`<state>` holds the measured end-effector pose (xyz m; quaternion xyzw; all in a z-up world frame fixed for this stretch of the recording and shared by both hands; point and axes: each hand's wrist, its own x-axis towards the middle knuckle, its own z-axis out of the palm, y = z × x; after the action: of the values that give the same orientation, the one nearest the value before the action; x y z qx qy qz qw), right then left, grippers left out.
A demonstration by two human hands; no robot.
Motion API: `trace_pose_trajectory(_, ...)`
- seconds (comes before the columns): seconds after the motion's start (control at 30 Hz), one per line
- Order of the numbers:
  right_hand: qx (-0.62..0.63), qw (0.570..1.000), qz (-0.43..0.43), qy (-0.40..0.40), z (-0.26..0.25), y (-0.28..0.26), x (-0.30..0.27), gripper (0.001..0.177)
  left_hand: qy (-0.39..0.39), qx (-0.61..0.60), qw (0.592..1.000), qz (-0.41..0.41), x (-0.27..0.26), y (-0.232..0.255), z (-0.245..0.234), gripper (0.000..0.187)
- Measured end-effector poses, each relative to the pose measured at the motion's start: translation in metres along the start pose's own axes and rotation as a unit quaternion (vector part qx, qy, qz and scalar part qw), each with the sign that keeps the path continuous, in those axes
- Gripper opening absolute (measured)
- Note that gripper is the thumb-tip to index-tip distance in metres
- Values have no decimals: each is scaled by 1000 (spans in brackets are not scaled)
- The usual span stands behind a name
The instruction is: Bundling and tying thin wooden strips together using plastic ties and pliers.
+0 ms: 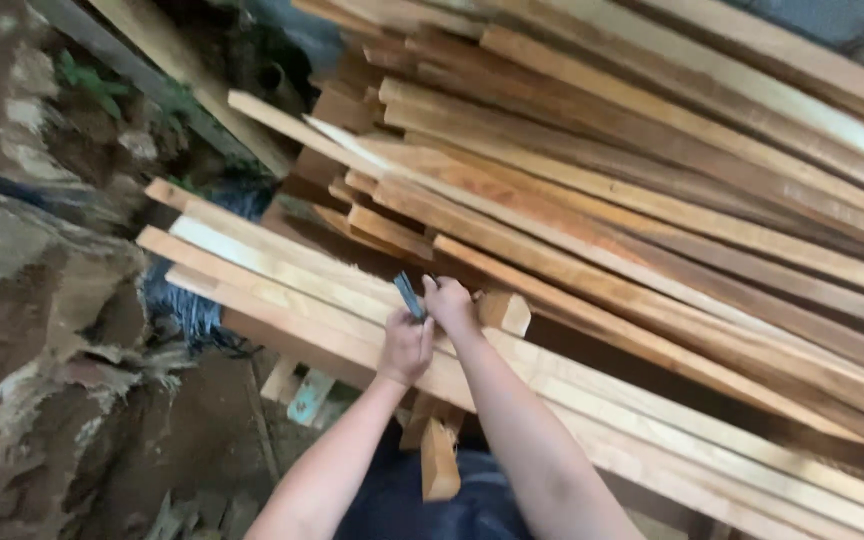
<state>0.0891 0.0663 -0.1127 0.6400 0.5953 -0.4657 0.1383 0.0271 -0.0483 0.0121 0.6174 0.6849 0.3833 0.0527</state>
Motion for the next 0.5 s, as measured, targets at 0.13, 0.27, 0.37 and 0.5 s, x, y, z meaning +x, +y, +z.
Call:
trace_pose_trajectory(0.13, 25, 994, -107, 15, -26, 3, -42, 48, 20, 20, 1000, -9, -7, -2, 7, 47)
trace_pose_trajectory(0.27, 7, 993, -118, -1, -27, 7, -46, 38, 16, 4, 1000, -20, -7, -1, 3, 44)
trace_pose_trajectory(0.37, 47, 991, -120, 39, -24, 6, -45, 23, 11, 13, 999, -28, -1, 7, -4, 47)
trace_pose_trajectory(0.5, 125, 982, -120, 76, -13, 8, -34, 26, 9, 14, 999, -46, -1, 4, -1, 49)
